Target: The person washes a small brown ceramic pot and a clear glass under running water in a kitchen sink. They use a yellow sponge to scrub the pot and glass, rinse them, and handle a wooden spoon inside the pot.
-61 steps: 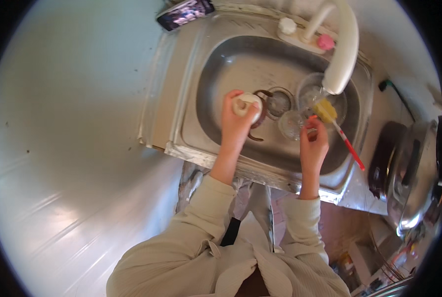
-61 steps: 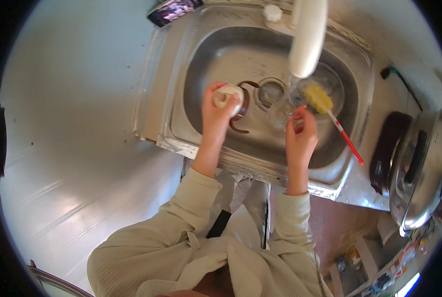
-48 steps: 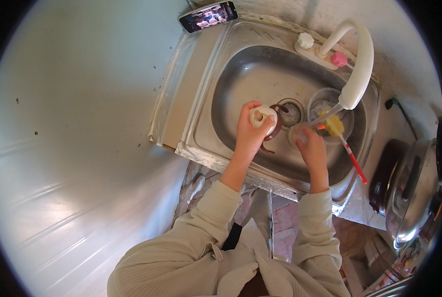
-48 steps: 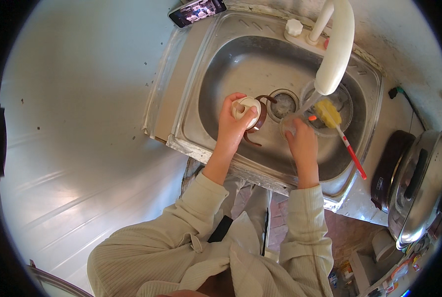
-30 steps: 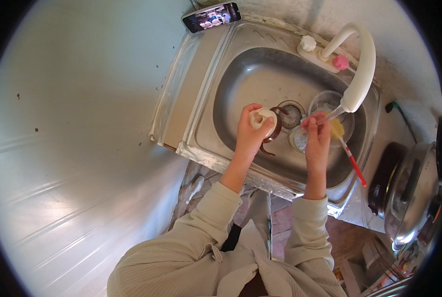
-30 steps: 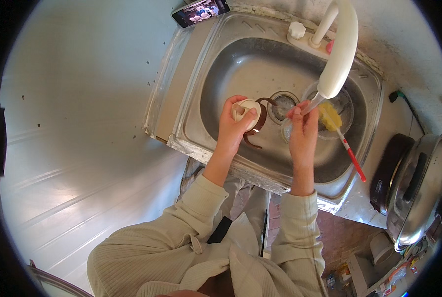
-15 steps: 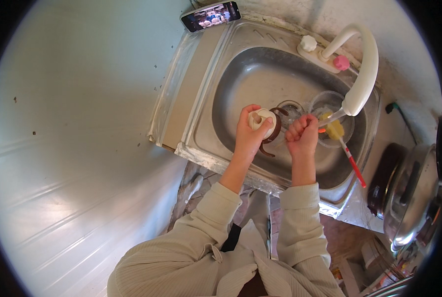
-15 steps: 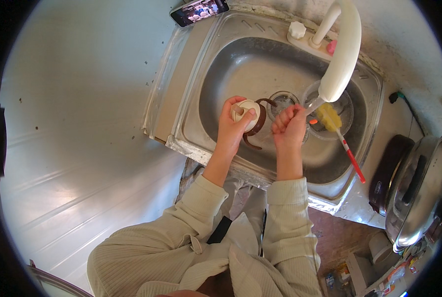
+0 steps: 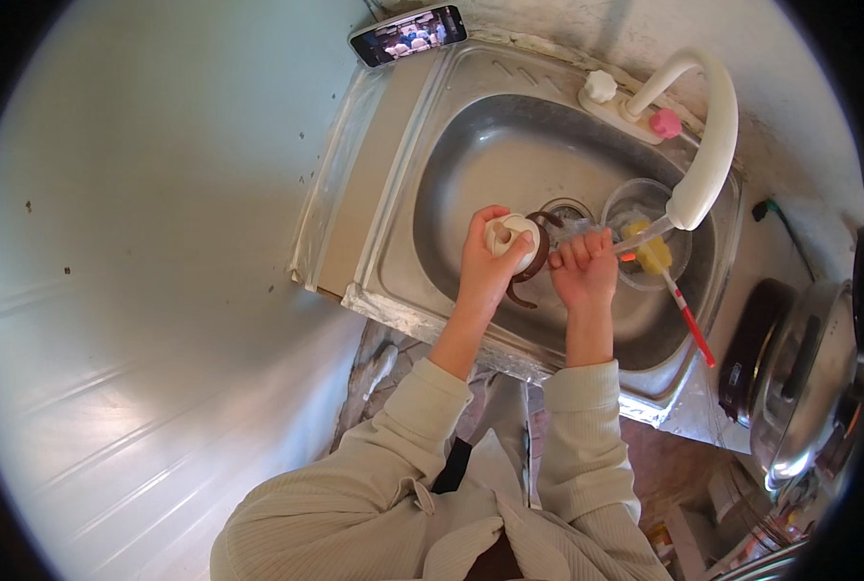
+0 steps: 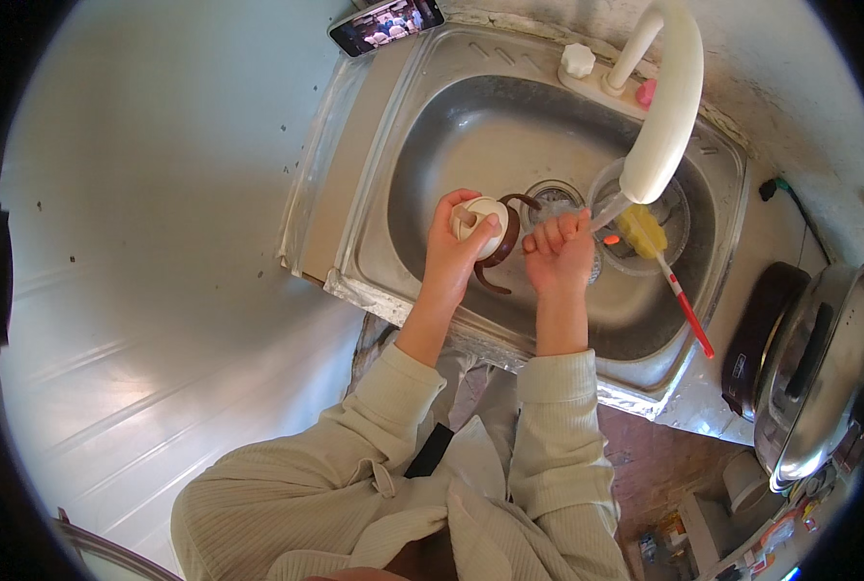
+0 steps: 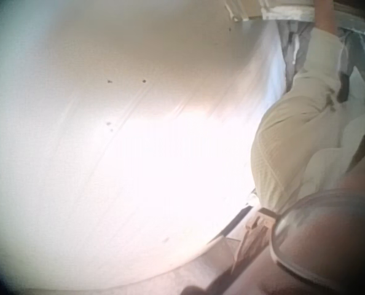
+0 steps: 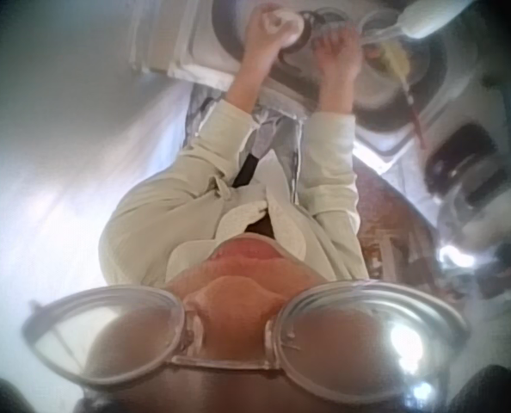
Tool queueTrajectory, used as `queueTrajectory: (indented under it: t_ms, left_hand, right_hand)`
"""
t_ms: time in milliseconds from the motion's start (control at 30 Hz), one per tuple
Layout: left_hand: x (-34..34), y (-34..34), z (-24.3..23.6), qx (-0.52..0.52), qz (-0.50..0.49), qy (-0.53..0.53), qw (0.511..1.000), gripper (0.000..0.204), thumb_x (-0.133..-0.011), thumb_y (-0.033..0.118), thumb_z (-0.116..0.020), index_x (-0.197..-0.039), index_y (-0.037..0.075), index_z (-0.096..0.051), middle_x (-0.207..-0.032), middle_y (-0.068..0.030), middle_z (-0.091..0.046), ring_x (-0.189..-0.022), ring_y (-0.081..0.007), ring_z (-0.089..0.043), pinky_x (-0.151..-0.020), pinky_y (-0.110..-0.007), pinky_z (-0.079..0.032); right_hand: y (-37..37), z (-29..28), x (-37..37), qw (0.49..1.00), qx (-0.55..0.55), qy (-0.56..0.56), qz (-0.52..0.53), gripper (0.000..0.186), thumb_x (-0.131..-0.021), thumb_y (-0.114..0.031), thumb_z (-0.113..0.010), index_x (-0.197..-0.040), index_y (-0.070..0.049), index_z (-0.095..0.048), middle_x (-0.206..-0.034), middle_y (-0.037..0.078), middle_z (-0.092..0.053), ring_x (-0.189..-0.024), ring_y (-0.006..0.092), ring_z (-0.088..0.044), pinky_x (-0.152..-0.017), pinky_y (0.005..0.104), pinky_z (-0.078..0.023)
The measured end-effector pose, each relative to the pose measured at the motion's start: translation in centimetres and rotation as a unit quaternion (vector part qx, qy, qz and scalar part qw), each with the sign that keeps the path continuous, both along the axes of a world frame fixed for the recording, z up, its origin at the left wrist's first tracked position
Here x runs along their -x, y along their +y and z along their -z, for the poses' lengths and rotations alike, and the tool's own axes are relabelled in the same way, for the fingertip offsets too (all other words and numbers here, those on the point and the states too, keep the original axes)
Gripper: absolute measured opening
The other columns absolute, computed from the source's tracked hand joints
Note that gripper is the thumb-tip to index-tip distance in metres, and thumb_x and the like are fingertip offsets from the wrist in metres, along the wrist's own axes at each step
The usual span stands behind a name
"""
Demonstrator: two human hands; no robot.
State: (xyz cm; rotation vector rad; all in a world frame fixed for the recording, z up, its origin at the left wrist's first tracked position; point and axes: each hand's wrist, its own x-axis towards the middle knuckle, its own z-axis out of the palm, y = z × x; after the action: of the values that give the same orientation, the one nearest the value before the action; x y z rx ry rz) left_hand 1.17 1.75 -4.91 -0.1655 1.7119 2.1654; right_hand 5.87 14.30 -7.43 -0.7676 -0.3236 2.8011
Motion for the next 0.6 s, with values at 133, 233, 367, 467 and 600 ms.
queueTrajectory:
  t_ms: [133, 233, 367, 467, 600]
  left_hand:
    - [0.2, -0.4, 0.2, 0.007, -0.001, -0.003, 1.0, 0.037, -0.076, 0.01, -0.066, -0.107, 0.007, -0.047, -0.097, -0.0056, -0.054, -0.089, -0.0125, -0.053, -0.075, -0.025, -0.046]
    - [0.7, -0.7, -0.1, 0.008, -0.016, -0.003, 1.0, 0.037, -0.076, 0.01, -0.066, -0.107, 0.006, -0.047, -0.097, -0.0061, -0.054, -0.088, -0.0129, -0.054, -0.075, -0.025, -0.047]
    - [1.8, -1.4, -0.8, -0.009, -0.039, -0.004, 0.999, 0.038, -0.075, 0.009, -0.066, -0.107, 0.005, -0.046, -0.098, -0.0075, -0.054, -0.086, -0.0138, -0.054, -0.072, -0.025, -0.048]
    - [2.2, -1.9, -1.0, -0.027, -0.05, -0.008, 0.998, 0.037, -0.076, 0.007, -0.065, -0.108, 0.005, -0.046, -0.099, -0.0076, -0.053, -0.086, -0.0134, -0.054, -0.07, -0.024, -0.049]
    - [2.1, -2.1, -0.9, -0.03, -0.045, -0.012, 0.998, 0.037, -0.077, 0.008, -0.065, -0.108, 0.005, -0.046, -0.099, -0.0076, -0.054, -0.087, -0.0137, -0.055, -0.07, -0.025, -0.049]
  right_hand:
    - [-0.3, -3.5, 1.5, 0.99, 0.036, -0.133, 0.011, 0.029, -0.093, -0.03, -0.041, -0.07, -0.013, -0.041, -0.058, -0.003, -0.032, -0.049, 0.0114, -0.026, -0.051, 0.0284, -0.025]
    - [0.3, -1.9, 1.5, 0.982, 0.037, -0.181, 0.037, 0.024, -0.093, -0.026, -0.042, -0.074, -0.012, -0.043, -0.059, -0.003, -0.032, -0.047, 0.0097, -0.024, -0.046, 0.026, -0.023]
    - [0.9, -0.1, 0.7, 0.99, 0.025, -0.133, 0.043, 0.026, -0.094, -0.027, -0.039, -0.074, -0.012, -0.043, -0.058, -0.004, -0.029, -0.045, 0.0077, -0.02, -0.041, 0.0231, -0.017]
    - [0.5, -0.7, 0.8, 0.996, 0.035, -0.084, 0.014, 0.032, -0.095, -0.033, -0.036, -0.073, -0.012, -0.043, -0.056, -0.004, -0.026, -0.044, 0.0078, -0.018, -0.039, 0.0241, -0.014]
    - [0.7, -1.1, 0.9, 0.996, 0.072, -0.041, -0.009, 0.034, -0.094, -0.038, -0.036, -0.075, -0.01, -0.044, -0.056, -0.004, -0.025, -0.045, 0.0083, -0.021, -0.041, 0.0235, -0.018]
